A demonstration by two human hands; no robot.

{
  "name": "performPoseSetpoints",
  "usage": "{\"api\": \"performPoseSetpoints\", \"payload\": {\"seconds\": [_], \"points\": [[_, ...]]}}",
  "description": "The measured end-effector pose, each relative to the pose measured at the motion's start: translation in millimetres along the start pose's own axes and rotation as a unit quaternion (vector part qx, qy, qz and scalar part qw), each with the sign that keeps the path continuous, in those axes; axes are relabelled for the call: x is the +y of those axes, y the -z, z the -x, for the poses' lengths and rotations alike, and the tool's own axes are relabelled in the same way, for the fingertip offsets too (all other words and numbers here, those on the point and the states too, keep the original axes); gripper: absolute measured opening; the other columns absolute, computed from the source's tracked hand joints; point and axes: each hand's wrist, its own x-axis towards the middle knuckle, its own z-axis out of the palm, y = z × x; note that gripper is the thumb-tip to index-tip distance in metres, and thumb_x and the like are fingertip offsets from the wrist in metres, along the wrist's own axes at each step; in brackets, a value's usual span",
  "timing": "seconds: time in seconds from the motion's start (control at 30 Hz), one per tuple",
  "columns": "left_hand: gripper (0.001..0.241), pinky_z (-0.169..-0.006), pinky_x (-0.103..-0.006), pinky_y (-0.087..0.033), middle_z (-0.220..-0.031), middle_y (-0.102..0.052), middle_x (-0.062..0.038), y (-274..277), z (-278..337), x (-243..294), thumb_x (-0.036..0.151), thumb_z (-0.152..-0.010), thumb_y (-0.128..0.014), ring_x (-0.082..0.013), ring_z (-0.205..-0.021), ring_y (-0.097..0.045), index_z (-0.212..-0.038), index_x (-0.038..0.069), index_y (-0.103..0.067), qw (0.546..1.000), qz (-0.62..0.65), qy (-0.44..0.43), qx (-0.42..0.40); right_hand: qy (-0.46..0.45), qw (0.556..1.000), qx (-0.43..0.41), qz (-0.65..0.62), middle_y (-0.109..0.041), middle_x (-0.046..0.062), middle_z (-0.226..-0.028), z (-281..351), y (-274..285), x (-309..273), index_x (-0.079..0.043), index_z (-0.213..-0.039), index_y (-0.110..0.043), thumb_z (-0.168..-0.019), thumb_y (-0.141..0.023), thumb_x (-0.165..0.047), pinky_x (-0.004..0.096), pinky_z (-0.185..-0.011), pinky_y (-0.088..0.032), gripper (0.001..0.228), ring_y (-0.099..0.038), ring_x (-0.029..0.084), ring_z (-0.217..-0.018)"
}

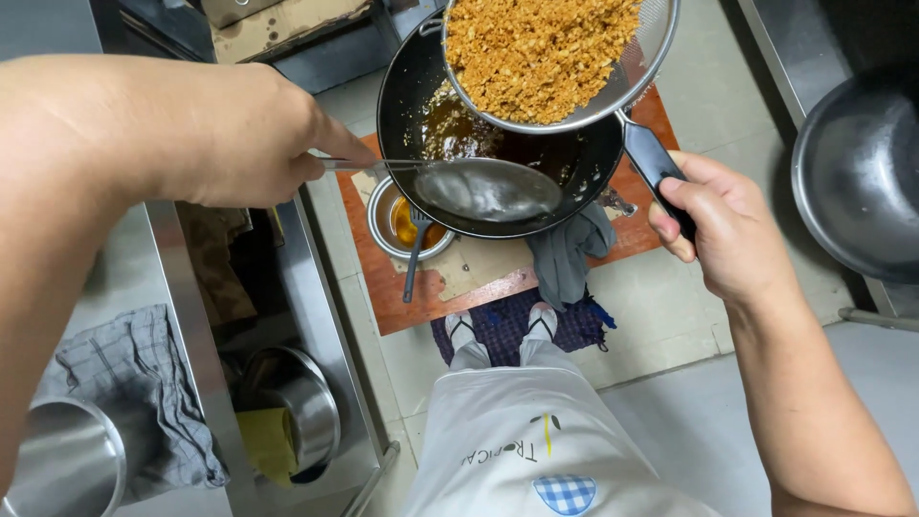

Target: Frying minced garlic in a pan and then scooping the fried bits out using a mesh strainer.

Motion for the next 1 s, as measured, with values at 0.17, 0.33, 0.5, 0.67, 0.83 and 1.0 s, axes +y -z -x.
{"api": "performPoseSetpoints", "payload": {"seconds": [0.17, 0.33, 0.5, 0.67, 0.83, 1.0], "points": [[0.08, -0.077, -0.0399, -0.053, -0.091, -0.077, -0.008, -3, -1, 7, 0.006, -0.088, -0.045, -0.0313, -0.079, -0.064, -0.148, 0.058, -0.057, 0.999, 0.026, -0.039, 0.0, 0.004, 1.0, 0.006, 0.001, -0.044, 0.006, -0.065, 2, -1, -3, -0.002, -0.119, -0.065, -0.102, -0.046, -0.014, 0.025, -0.048, -0.021, 0.028, -0.03, 0.012, -0.049], [0.071, -0.095, -0.0395, -0.057, -0.123, -0.079, -0.006, -31, -30, 6, 0.011, -0.1, -0.043, -0.0318, -0.096, -0.076, -0.163, 0.044, -0.045, 0.99, 0.099, -0.098, 0.029, 0.012, 1.0, 0.007, 0.006, -0.045, 0.006, -0.064, 4, -1, -6, -0.002, -0.116, -0.064, -0.103, -0.046, -0.015, 0.025, -0.049, -0.021, 0.026, -0.03, 0.011, -0.049], [0.078, -0.081, -0.0359, -0.051, -0.113, -0.082, 0.004, -37, -22, -1, 0.009, -0.095, -0.044, -0.0277, -0.082, -0.065, -0.162, 0.049, -0.046, 0.986, 0.124, -0.108, 0.021, 0.018, 1.0, 0.008, 0.007, -0.044, 0.006, -0.063, 4, -1, -8, -0.002, -0.116, -0.064, -0.102, -0.045, -0.014, 0.025, -0.048, -0.02, 0.026, -0.03, 0.011, -0.049], [0.086, -0.093, -0.043, -0.056, -0.127, -0.075, -0.014, -73, -68, -1, -0.004, -0.083, -0.046, -0.0379, -0.107, -0.074, -0.162, 0.031, -0.047, 0.971, 0.135, -0.174, 0.093, 0.025, 1.0, 0.002, -0.005, -0.043, 0.005, -0.064, 3, -3, -9, -0.002, -0.114, -0.064, -0.102, -0.044, -0.013, 0.025, -0.05, -0.022, 0.026, -0.029, 0.011, -0.049], [0.07, -0.089, -0.0463, -0.056, -0.121, -0.075, -0.018, -90, -61, -8, 0.007, -0.1, -0.043, -0.0404, -0.103, -0.073, -0.165, 0.034, -0.043, 0.969, 0.181, -0.134, 0.106, 0.028, 0.999, 0.008, -0.018, -0.043, 0.005, -0.065, 0, -3, -7, -0.002, -0.115, -0.064, -0.102, -0.044, -0.013, 0.024, -0.051, -0.023, 0.026, -0.027, 0.01, -0.049], [0.106, -0.074, -0.0528, -0.057, -0.111, -0.074, -0.032, -101, -60, -19, -0.016, -0.074, -0.041, -0.0511, -0.089, -0.073, -0.172, 0.023, -0.033, 0.969, 0.173, -0.032, 0.172, 0.051, 0.998, 0.014, -0.025, -0.041, 0.005, -0.066, 0, -4, -10, -0.003, -0.123, -0.066, -0.104, -0.045, -0.013, 0.023, -0.051, -0.022, 0.03, -0.026, 0.01, -0.05]]}}
